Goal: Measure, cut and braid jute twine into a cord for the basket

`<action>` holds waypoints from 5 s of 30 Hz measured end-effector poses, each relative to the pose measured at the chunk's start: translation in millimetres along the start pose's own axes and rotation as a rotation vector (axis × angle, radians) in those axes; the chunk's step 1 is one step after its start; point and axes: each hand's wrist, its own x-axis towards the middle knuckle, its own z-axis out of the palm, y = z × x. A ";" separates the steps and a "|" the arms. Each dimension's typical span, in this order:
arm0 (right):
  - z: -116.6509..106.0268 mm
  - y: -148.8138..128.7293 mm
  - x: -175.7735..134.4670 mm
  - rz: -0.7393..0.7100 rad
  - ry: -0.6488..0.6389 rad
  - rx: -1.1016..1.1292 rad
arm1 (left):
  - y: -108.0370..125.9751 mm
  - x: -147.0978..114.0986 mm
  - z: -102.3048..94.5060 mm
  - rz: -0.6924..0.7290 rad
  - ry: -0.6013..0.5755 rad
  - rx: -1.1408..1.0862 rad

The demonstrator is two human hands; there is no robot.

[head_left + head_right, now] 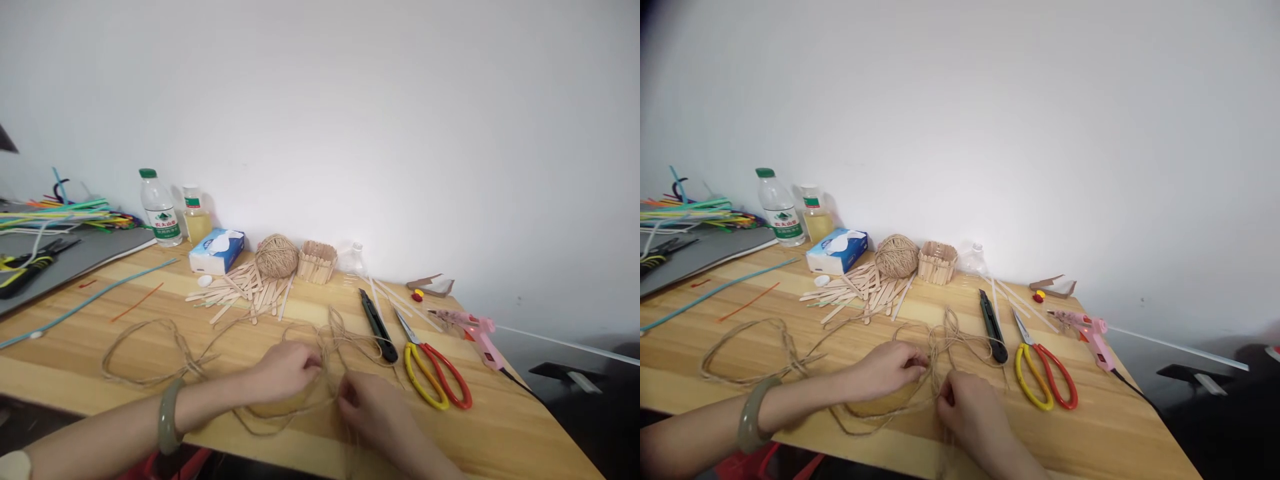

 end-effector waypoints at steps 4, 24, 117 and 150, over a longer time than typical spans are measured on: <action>-0.6 2.8 2.6 -0.013 -0.031 0.481 | 8.0 4.7 -1.7 -0.139 -0.103 -0.202; -14.2 -8.9 -6.8 0.019 -0.127 1.317 | 21.0 1.2 -18.5 -0.020 -0.075 -0.849; -39.3 -3.3 19.1 0.011 -0.370 1.649 | 17.3 41.8 -62.8 0.077 0.122 -1.085; -184.9 74.7 -88.0 0.000 0.670 1.302 | -16.5 49.9 -106.5 0.101 0.445 -1.400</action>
